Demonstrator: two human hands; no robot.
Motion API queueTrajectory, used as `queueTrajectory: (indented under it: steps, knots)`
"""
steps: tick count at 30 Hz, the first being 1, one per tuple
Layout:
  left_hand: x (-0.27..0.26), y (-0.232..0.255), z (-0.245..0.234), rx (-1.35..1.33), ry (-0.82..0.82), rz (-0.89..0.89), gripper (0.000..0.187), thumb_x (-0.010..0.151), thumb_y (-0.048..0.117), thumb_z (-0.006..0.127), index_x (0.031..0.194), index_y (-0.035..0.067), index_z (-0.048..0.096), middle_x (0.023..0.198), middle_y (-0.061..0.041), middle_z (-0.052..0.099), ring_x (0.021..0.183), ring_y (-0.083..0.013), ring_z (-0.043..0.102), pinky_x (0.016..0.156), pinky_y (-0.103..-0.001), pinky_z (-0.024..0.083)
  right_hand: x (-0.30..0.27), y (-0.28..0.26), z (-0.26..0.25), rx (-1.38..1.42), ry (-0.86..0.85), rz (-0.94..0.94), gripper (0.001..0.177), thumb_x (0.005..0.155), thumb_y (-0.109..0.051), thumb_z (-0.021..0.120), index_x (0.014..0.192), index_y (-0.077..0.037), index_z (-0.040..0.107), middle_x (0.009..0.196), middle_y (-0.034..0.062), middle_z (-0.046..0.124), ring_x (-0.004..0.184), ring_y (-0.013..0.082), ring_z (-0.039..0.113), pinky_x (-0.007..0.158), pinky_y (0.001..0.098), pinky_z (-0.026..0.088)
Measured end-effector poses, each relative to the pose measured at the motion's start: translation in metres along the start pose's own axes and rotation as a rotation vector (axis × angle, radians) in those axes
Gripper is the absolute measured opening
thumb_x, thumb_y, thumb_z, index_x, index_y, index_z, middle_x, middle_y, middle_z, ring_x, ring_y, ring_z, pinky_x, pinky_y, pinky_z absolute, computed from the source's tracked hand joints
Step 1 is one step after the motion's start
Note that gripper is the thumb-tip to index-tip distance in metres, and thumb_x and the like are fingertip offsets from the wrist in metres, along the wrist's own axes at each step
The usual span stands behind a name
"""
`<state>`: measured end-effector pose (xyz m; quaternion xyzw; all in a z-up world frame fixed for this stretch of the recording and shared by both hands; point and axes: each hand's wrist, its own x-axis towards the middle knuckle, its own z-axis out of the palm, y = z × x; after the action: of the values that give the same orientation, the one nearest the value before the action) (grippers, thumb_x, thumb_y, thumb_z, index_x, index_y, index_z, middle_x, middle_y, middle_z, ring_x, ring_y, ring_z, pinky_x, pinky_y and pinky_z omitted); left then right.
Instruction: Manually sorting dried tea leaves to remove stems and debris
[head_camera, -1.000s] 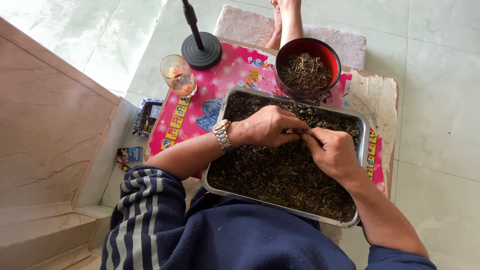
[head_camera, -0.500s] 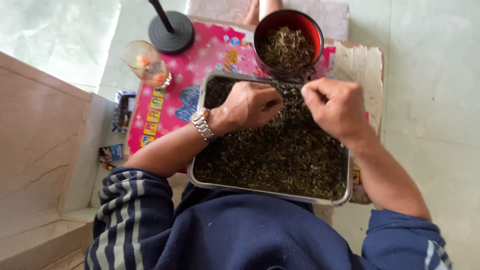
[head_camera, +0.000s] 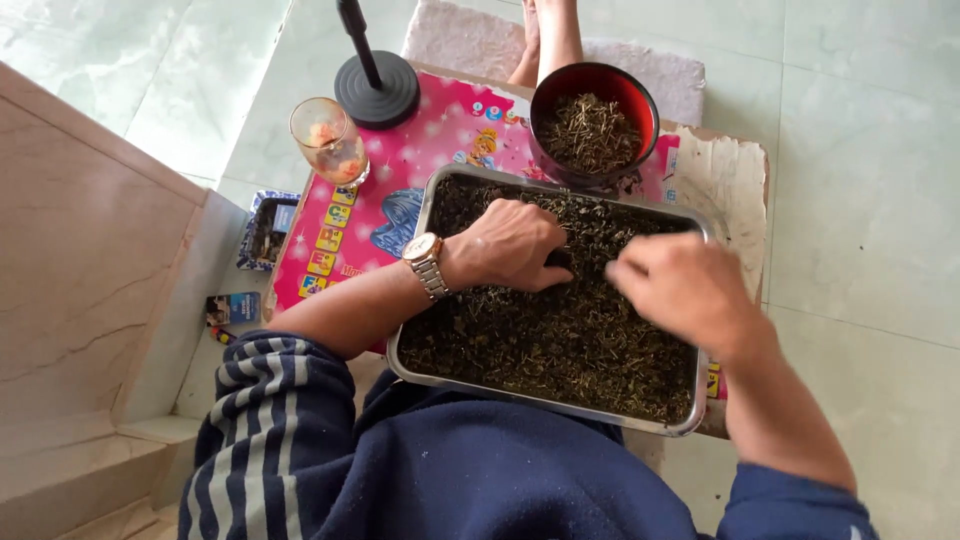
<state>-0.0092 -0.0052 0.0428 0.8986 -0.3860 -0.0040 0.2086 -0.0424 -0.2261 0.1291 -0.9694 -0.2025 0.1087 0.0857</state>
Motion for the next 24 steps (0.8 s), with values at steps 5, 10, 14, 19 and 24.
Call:
queueTrajectory:
  steps: [5, 10, 14, 19, 24]
  knots:
    - [0.004, 0.001, 0.011, -0.015, -0.236, 0.134, 0.050, 0.086, 0.059, 0.068, 0.104, 0.012, 0.075, 0.095, -0.008, 0.070, 0.072, -0.0237, 0.071, 0.063, -0.037, 0.061, -0.011, 0.000, 0.027, -0.022, -0.344, 0.046, 0.032, 0.097, -0.035, 0.066, 0.111, -0.009, 0.077, 0.084, 0.0109, 0.079, 0.083, 0.0260, 0.078, 0.091, 0.0448, 0.060]
    - [0.004, -0.007, 0.026, -0.138, -0.156, 0.179, 0.027, 0.082, 0.030, 0.070, 0.101, 0.011, 0.071, 0.098, -0.007, 0.068, 0.083, -0.0400, 0.073, 0.071, -0.053, 0.063, 0.002, 0.022, 0.072, 0.062, -0.162, -0.044, 0.026, 0.090, -0.035, 0.069, 0.109, -0.019, 0.076, 0.100, 0.0046, 0.080, 0.100, 0.0302, 0.076, 0.090, 0.0490, 0.060]
    - [0.004, -0.010, 0.025, -0.246, -0.025, 0.209, 0.021, 0.085, 0.025, 0.071, 0.101, 0.011, 0.072, 0.098, -0.008, 0.074, 0.083, -0.0360, 0.075, 0.069, -0.048, 0.064, 0.003, 0.032, 0.082, 0.185, -0.031, -0.125, 0.020, 0.088, -0.029, 0.074, 0.099, -0.012, 0.076, 0.092, 0.0107, 0.079, 0.093, 0.0343, 0.076, 0.083, 0.0501, 0.062]
    - [0.008, -0.018, 0.026, -0.399, 0.086, 0.240, 0.013, 0.078, 0.009, 0.071, 0.091, 0.006, 0.069, 0.091, -0.013, 0.076, 0.080, -0.0378, 0.075, 0.064, -0.047, 0.063, 0.006, 0.038, 0.085, 0.372, 0.172, -0.202, 0.016, 0.086, -0.024, 0.081, 0.094, -0.012, 0.075, 0.084, 0.0087, 0.079, 0.083, 0.0309, 0.076, 0.069, 0.0420, 0.061]
    - [0.011, -0.020, 0.020, -0.515, 0.087, 0.242, 0.003, 0.081, 0.007, 0.073, 0.082, 0.007, 0.070, 0.080, -0.011, 0.074, 0.071, -0.0312, 0.075, 0.062, -0.040, 0.061, 0.006, 0.033, 0.083, 0.414, 0.237, -0.232, 0.010, 0.087, -0.020, 0.079, 0.093, -0.013, 0.076, 0.084, 0.0071, 0.078, 0.085, 0.0300, 0.075, 0.068, 0.0415, 0.061]
